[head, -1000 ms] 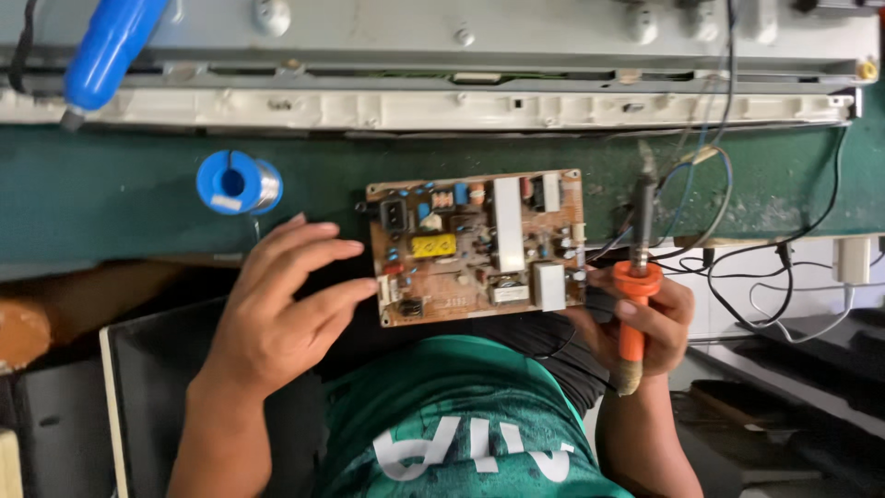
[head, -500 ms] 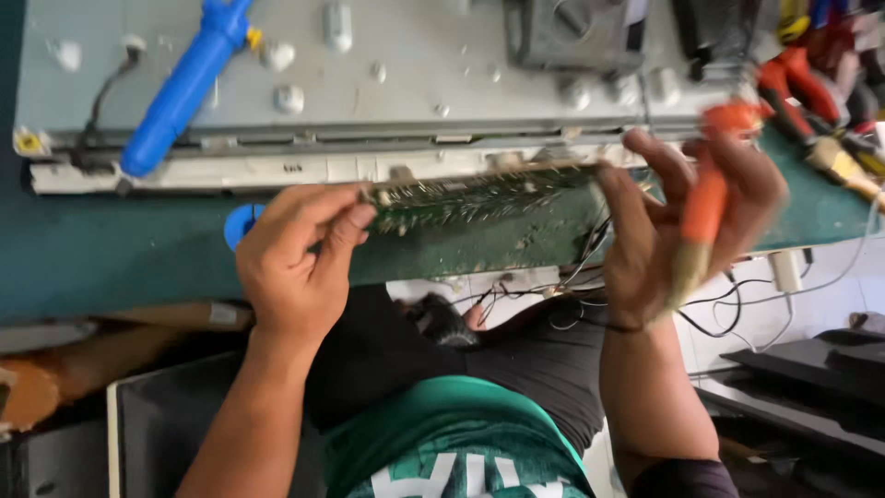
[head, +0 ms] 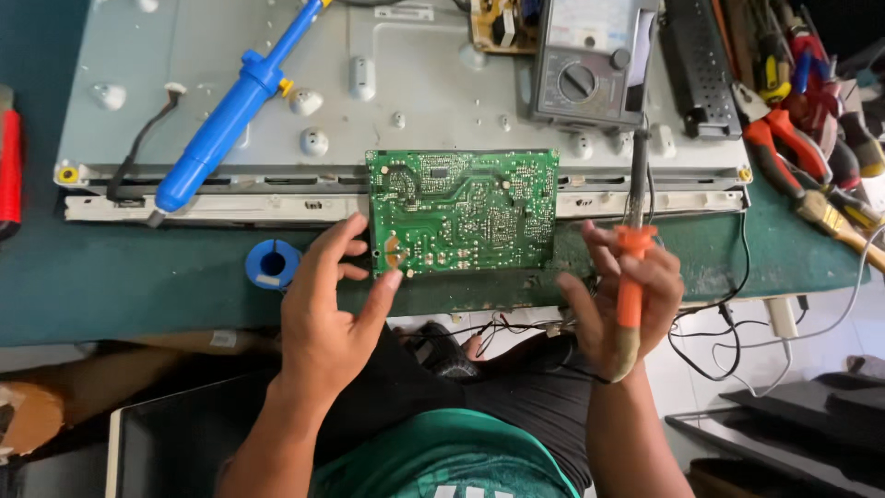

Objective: The person holds a green circuit board and uses a soldering iron to apply solder to various points on the board. They also use a blue and yellow desoldering pump to remove solder from specific areas. The person flips the board over to work on both sides.

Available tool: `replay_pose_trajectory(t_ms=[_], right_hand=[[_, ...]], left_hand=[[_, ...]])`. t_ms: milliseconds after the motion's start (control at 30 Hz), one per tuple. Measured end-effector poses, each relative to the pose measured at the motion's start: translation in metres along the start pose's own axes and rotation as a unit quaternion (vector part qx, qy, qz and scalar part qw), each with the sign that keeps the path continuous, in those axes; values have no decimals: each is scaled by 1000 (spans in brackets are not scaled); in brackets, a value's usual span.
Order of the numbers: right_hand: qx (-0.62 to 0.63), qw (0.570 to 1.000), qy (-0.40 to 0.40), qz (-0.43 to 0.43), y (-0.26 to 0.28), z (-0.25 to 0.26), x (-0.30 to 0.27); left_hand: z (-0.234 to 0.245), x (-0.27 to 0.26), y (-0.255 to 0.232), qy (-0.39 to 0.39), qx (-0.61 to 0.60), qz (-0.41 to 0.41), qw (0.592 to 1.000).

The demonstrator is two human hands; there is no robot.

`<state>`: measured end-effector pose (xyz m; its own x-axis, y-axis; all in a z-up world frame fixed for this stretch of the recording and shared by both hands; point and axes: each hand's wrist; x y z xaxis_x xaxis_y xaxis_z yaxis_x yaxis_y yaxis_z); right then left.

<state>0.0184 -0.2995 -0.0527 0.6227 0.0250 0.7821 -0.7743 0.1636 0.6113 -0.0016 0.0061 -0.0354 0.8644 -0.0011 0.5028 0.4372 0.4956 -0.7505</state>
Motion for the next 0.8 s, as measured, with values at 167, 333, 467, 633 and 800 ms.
replay_pose_trajectory(t_ms=[167,333,467,633,800], right_hand=[[-133,991,23,-4,-14,16,-19],[-169,985,-9,-16,-14,6,-23],[-135,990,-29,-2,-15,4,-19],[-42,998,-48,1,-25,5,-33],[-105,981,-128,102,-26,20,-57]], left_hand=[[-7,-7,16,18,47,-15,999],[-10,-12,23,19,74,-45,996],[-9,-10,18,24,61,-66,996],[-8,-7,19,46,96,-33,994],[-9,-10,21,46,107,-36,993]])
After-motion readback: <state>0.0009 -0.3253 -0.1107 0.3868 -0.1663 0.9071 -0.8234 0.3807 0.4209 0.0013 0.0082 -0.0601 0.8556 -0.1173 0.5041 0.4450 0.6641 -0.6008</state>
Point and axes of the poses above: each hand's wrist, its own x-axis towards the middle knuckle, its own z-axis out of the back of the hand, y = z × x, and after that the axes turned 1 degree about -z, right-handed
